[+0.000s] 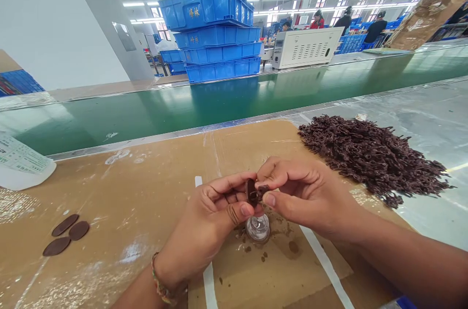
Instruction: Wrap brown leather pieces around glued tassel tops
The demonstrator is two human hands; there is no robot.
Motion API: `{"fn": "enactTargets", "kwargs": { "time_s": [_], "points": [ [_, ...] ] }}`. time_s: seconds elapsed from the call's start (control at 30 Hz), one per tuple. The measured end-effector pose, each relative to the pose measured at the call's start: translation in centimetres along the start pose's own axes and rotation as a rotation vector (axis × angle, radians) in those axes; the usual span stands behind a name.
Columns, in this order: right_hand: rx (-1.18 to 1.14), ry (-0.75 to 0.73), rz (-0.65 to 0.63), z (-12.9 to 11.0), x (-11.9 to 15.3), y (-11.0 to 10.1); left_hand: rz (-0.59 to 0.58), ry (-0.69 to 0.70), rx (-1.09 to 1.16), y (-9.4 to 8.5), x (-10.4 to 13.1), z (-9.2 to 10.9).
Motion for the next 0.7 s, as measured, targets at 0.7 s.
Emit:
{"fn": "enactTargets", "kwargs": {
  "time_s": [0.7],
  "points": [
    [-0.067, 0.098, -0.027, -0.18, -0.38, -0.03, 0.062, -0.048, 0.06, -0.06, 0.03, -0.06]
  ]
}}
Point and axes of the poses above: each hand's wrist, its own x-axis away from the middle knuckle, its own y-axis out of the palm, z = x × y, the point moved 3 cm from there along -x, towards the middle knuckle, and after that the axes turned 14 degrees about -z, right-handed, at the moved point
